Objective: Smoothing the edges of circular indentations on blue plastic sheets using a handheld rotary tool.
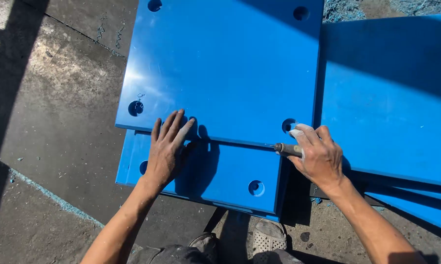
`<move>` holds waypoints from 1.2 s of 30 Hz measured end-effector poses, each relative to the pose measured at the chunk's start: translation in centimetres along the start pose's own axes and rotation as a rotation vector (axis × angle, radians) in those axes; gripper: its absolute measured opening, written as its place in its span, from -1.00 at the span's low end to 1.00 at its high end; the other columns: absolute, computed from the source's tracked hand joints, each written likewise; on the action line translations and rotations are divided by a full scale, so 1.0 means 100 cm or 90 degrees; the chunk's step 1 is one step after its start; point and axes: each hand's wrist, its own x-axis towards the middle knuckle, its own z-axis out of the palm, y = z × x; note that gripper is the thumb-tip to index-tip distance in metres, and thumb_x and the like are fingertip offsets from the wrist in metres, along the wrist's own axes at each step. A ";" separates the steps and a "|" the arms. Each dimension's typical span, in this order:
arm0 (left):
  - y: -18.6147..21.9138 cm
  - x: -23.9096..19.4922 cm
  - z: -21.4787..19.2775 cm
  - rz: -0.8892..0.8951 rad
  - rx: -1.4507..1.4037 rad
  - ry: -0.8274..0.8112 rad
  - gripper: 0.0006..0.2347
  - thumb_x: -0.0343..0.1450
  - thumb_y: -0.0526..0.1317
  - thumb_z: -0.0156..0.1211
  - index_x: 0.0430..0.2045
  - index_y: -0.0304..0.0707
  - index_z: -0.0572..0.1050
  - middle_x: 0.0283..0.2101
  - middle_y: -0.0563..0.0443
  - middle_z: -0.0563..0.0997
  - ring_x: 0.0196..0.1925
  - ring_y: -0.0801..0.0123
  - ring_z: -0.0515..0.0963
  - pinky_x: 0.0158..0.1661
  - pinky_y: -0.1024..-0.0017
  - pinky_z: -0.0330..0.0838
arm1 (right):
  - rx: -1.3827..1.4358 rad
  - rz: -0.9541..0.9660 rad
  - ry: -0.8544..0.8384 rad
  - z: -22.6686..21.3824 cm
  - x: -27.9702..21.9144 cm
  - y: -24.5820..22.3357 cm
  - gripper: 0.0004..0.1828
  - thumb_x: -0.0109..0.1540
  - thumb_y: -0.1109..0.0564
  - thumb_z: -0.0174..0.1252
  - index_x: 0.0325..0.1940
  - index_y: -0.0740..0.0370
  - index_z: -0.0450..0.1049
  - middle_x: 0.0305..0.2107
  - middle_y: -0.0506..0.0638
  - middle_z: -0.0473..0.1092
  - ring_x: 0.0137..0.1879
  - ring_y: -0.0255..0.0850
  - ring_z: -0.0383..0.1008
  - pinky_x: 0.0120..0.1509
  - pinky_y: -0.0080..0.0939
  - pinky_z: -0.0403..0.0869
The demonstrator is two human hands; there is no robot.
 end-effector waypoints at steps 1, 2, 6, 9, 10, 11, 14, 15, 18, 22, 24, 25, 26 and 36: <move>-0.021 -0.025 -0.001 -0.074 0.068 0.022 -0.52 0.46 -0.12 0.23 0.34 -0.04 0.35 0.46 -0.22 0.30 0.50 -0.09 0.25 0.42 -0.16 0.03 | -0.005 0.019 0.009 0.004 -0.002 0.000 -0.31 -0.22 0.01 0.53 -0.01 0.11 0.59 0.01 -0.13 0.49 -0.13 -0.10 0.40 -0.27 -0.19 0.54; -0.044 -0.051 -0.004 -0.148 0.136 0.045 -0.53 0.48 -0.16 0.21 0.35 -0.01 0.38 0.49 -0.23 0.28 0.53 -0.13 0.23 0.44 -0.16 0.07 | -0.010 0.038 0.018 0.008 -0.004 -0.002 -0.32 -0.24 -0.01 0.55 -0.05 0.11 0.58 -0.02 -0.13 0.49 -0.15 -0.11 0.40 -0.32 -0.20 0.52; -0.114 -0.053 -0.004 -0.205 0.204 0.110 -0.54 0.47 -0.20 0.24 0.33 0.06 0.42 0.48 -0.19 0.31 0.50 -0.21 0.25 0.37 -0.10 0.23 | -0.032 0.045 0.023 0.013 0.000 0.000 -0.35 -0.24 0.01 0.56 -0.07 0.09 0.59 -0.03 -0.16 0.51 -0.19 -0.14 0.39 -0.39 -0.22 0.49; -0.141 -0.032 0.006 -0.241 0.152 0.103 -0.55 0.47 -0.22 0.23 0.31 0.13 0.44 0.47 -0.12 0.36 0.48 -0.27 0.29 0.25 -0.03 0.37 | -0.043 0.041 0.024 0.016 0.022 0.008 -0.36 -0.25 0.04 0.52 -0.07 0.05 0.61 -0.03 -0.20 0.52 -0.17 -0.14 0.39 -0.40 -0.24 0.48; -0.149 -0.018 0.009 -0.210 0.137 0.122 -0.54 0.45 -0.25 0.23 0.31 0.09 0.45 0.46 -0.15 0.36 0.47 -0.28 0.30 0.28 -0.03 0.38 | -0.052 0.051 0.032 0.018 0.027 0.012 -0.40 -0.19 0.04 0.52 -0.07 0.05 0.62 -0.02 -0.20 0.52 -0.16 -0.15 0.39 -0.38 -0.24 0.47; -0.158 0.002 0.014 -0.176 0.122 0.150 -0.53 0.43 -0.29 0.24 0.31 0.04 0.46 0.45 -0.19 0.36 0.47 -0.30 0.31 0.31 -0.03 0.39 | -0.067 0.059 0.047 0.019 0.037 0.020 -0.44 -0.14 0.05 0.51 -0.06 0.05 0.62 0.00 -0.21 0.52 -0.15 -0.15 0.39 -0.37 -0.24 0.46; -0.187 0.083 0.032 -0.216 0.041 0.155 -0.54 0.38 -0.30 0.32 0.24 -0.03 0.50 0.41 -0.36 0.33 0.41 -0.38 0.28 0.25 -0.07 0.33 | -0.100 0.073 0.085 0.024 0.085 0.055 -0.49 -0.01 0.02 0.56 0.00 0.06 0.64 0.01 -0.18 0.54 -0.10 -0.11 0.39 -0.38 -0.20 0.43; -0.194 0.109 0.037 -0.222 0.041 0.154 -0.54 0.38 -0.30 0.32 0.24 -0.03 0.50 0.41 -0.36 0.33 0.41 -0.38 0.28 0.25 -0.07 0.33 | -0.098 0.069 0.081 0.023 0.100 0.061 -0.49 -0.01 0.02 0.56 0.00 0.06 0.64 0.01 -0.18 0.54 -0.10 -0.11 0.39 -0.38 -0.20 0.43; -0.206 0.180 0.050 -0.217 0.025 0.208 -0.49 0.33 -0.37 0.32 0.24 -0.16 0.43 0.35 -0.51 0.31 0.37 -0.35 0.34 0.23 -0.01 0.40 | -0.182 0.065 0.144 0.024 0.131 0.089 -0.46 0.00 0.09 0.52 0.07 0.07 0.64 0.12 -0.13 0.51 0.01 -0.05 0.44 -0.18 -0.08 0.51; -0.139 0.180 0.034 -0.162 -0.046 0.204 -0.52 0.47 -0.31 0.27 0.33 -0.24 0.32 0.36 -0.47 0.33 0.34 -0.26 0.39 0.26 0.04 0.38 | -0.104 0.124 0.194 0.023 0.112 0.107 -0.63 0.21 0.08 0.44 0.10 0.08 0.64 0.16 0.07 0.45 0.15 0.07 0.49 0.02 0.03 0.53; -0.086 0.133 0.024 -0.105 -0.069 0.129 -0.53 0.53 -0.28 0.26 0.36 -0.27 0.29 0.35 -0.35 0.42 0.36 -0.19 0.42 0.32 0.01 0.34 | -0.044 0.153 0.181 0.013 0.089 0.087 -0.73 0.31 0.05 0.41 0.08 0.10 0.63 0.17 0.11 0.44 0.18 0.09 0.51 0.09 0.06 0.53; -0.058 0.095 0.026 -0.066 -0.059 0.051 -0.52 0.48 -0.24 0.26 0.32 -0.26 0.31 0.36 -0.35 0.39 0.38 -0.18 0.37 0.31 -0.03 0.26 | 0.039 0.178 0.106 0.004 0.072 0.071 -0.72 0.30 0.03 0.38 0.06 0.12 0.63 0.15 0.12 0.46 0.13 0.10 0.53 0.08 0.06 0.53; -0.030 0.056 0.026 -0.026 -0.049 -0.026 -0.50 0.43 -0.20 0.27 0.29 -0.25 0.33 0.36 -0.34 0.37 0.40 -0.17 0.31 0.30 -0.08 0.19 | 0.121 0.203 0.032 -0.004 0.056 0.053 -0.71 0.29 0.01 0.34 0.05 0.14 0.63 0.13 0.13 0.48 0.08 0.10 0.55 0.07 0.05 0.53; 0.013 -0.153 -0.008 -0.271 0.060 0.043 -0.54 0.49 0.00 0.30 0.19 -0.29 0.43 0.33 -0.17 0.45 0.44 0.08 0.38 0.43 -0.07 0.11 | 0.293 0.257 -0.242 0.004 -0.087 -0.061 -0.50 0.14 -0.12 0.36 0.07 0.17 0.57 -0.17 0.03 0.54 -0.14 -0.11 0.61 -0.15 -0.08 0.60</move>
